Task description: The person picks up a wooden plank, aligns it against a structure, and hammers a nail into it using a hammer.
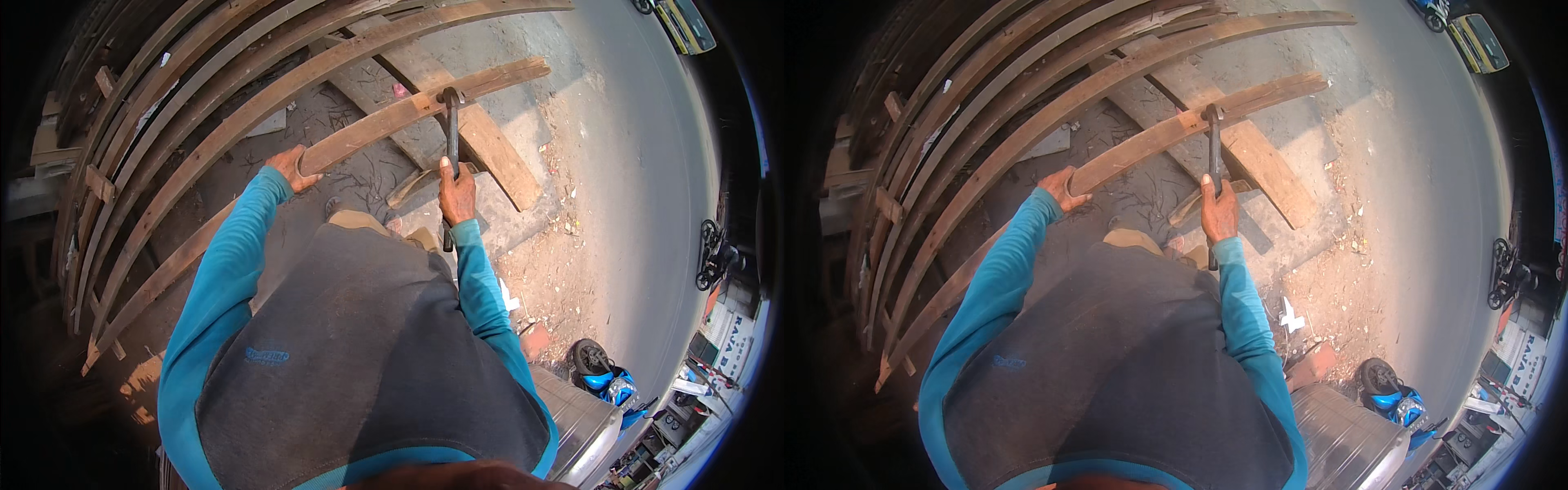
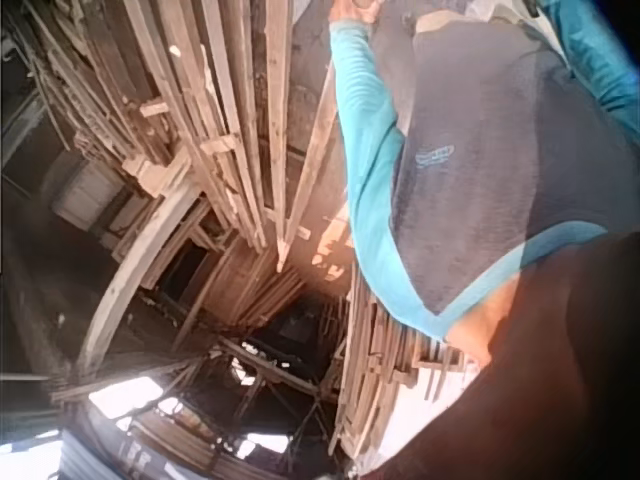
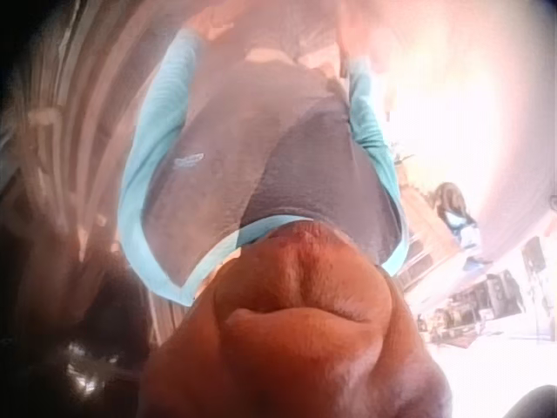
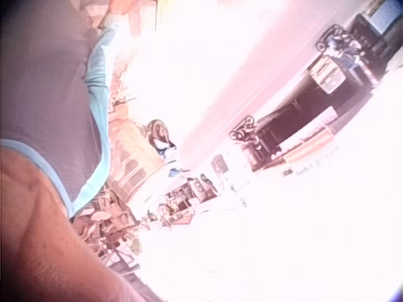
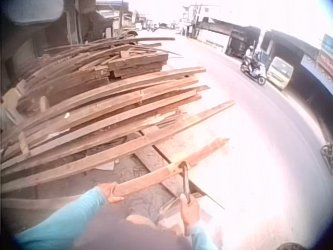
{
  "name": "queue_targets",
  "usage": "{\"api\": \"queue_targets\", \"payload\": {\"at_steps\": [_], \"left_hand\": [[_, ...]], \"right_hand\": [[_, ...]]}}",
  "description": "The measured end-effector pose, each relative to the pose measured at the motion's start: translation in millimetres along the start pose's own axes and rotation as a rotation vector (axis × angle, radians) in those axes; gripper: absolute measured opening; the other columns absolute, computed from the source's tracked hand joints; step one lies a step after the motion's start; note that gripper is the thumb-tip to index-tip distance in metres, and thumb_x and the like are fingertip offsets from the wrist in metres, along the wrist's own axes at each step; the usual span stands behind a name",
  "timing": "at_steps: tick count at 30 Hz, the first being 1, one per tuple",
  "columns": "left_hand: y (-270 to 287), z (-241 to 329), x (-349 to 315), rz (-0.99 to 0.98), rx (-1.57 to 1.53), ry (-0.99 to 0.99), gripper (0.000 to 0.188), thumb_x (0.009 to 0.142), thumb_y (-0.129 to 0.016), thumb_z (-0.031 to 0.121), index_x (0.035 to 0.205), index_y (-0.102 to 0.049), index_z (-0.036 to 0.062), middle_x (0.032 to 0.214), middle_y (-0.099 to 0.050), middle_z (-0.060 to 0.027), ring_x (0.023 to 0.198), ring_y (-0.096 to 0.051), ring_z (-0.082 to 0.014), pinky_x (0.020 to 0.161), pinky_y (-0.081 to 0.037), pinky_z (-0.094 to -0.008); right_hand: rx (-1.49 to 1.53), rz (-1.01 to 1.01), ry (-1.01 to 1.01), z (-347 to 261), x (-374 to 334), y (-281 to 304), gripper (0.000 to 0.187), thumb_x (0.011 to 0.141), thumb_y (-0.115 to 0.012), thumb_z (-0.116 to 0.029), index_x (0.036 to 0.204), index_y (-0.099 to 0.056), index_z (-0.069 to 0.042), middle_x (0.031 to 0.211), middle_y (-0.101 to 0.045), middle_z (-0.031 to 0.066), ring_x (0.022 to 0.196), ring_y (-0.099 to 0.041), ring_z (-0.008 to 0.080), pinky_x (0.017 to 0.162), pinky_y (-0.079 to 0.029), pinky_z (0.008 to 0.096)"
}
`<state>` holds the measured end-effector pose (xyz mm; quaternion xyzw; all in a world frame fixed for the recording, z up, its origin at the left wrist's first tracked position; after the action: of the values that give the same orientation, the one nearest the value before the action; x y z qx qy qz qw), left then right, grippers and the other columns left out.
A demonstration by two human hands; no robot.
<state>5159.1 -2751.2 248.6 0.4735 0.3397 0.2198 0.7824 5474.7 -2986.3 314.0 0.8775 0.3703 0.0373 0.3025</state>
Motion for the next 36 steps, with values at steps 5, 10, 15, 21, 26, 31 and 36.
{"api": "queue_targets", "payload": {"at_steps": [5, 10, 15, 21, 26, 31, 36], "left_hand": [[-0.6, 1.2, -3.7, -0.099, -0.043, 0.054, 0.067, 0.075, -0.079, 0.052, 0.120, -0.057, 0.0085, 0.111, -0.068, -0.0192, 0.107, -0.065, -0.0392, 0.092, -0.052, -0.0476], [4.1, 7.4, -4.2, -0.087, 0.034, 0.048, 0.066, 0.078, -0.075, 0.055, 0.121, -0.057, 0.0084, 0.117, -0.067, -0.0193, 0.109, -0.065, -0.0385, 0.094, -0.052, -0.0476], [11.8, 12.9, 11.3, -0.066, -0.047, 0.031, 0.067, 0.076, -0.077, 0.055, 0.119, -0.057, 0.0082, 0.110, -0.069, -0.0205, 0.104, -0.066, -0.0403, 0.091, -0.053, -0.0483], [32.3, 10.8, -26.2, -0.133, 0.017, 0.096, 0.076, 0.076, -0.072, 0.063, 0.124, -0.056, 0.0068, 0.117, -0.067, -0.0242, 0.111, -0.063, -0.0435, 0.099, -0.049, -0.0509], [28.7, 27.0, -12.2, -0.198, -0.009, 0.102, 0.079, 0.076, -0.071, 0.064, 0.129, -0.055, 0.0083, 0.120, -0.066, -0.0237, 0.113, -0.063, -0.0417, 0.100, -0.049, -0.0492], [10.0, 14.0, -20.0, -0.179, 0.006, 0.091, 0.081, 0.076, -0.073, 0.064, 0.131, -0.054, 0.0078, 0.118, -0.067, -0.0227, 0.111, -0.065, -0.0405, 0.098, -0.050, -0.0488], [10.9, 15.6, -8.2, -0.140, -0.028, 0.056, 0.083, 0.074, -0.075, 0.064, 0.132, -0.055, 0.0071, 0.118, -0.067, -0.0231, 0.111, -0.065, -0.0408, 0.098, -0.051, -0.0488]], "right_hand": [[0.668, 0.196, 0.374, -98.0, -19.9, 53.0, 0.042, 0.100, -0.061, -0.044, 0.088, -0.053, -0.005, 0.069, -0.052, 0.0024, 0.059, -0.051, 0.0128, 0.055, -0.042, 0.0283], [0.222, 0.087, 0.328, -7.4, 0.3, 5.0, 0.048, 0.098, -0.061, -0.048, 0.095, -0.057, 0.000, 0.082, -0.063, 0.0136, 0.072, -0.060, 0.0291, 0.068, -0.048, 0.0394], [-0.098, 0.046, -0.008, 65.5, 27.0, -17.0, 0.059, 0.097, -0.054, -0.056, 0.092, -0.059, 0.003, 0.080, -0.060, 0.0217, 0.075, -0.058, 0.0353, 0.070, -0.045, 0.0453], [0.309, 0.138, 0.236, -38.8, -16.8, 21.3, 0.043, 0.098, -0.062, -0.038, 0.103, -0.060, 0.005, 0.079, -0.063, 0.0238, 0.071, -0.062, 0.0385, 0.065, -0.048, 0.0447], [0.054, 0.081, 0.068, 42.3, 4.3, -11.8, 0.053, 0.097, -0.061, -0.044, 0.110, -0.062, 0.008, 0.095, -0.066, 0.0322, 0.092, -0.065, 0.0493, 0.078, -0.050, 0.0492], [-0.111, -0.095, -0.036, 36.8, 3.5, -10.0, 0.063, 0.097, -0.055, -0.053, 0.106, -0.063, 0.009, 0.102, -0.065, 0.0357, 0.102, -0.062, 0.0519, 0.088, -0.047, 0.0525], [0.050, 0.164, 0.149, 6.1, -5.7, 11.2, 0.058, 0.097, -0.056, -0.052, 0.104, -0.063, 0.005, 0.093, -0.066, 0.0341, 0.093, -0.064, 0.0508, 0.081, -0.049, 0.0528]]}}
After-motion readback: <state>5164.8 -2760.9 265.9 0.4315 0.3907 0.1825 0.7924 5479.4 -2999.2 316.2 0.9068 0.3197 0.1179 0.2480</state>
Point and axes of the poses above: each hand's wrist, its own x-axis towards the middle knuckle, its own y-axis out of the back of the hand, z = x × y, the point moved 8 cm from there along x, towards the middle knuckle
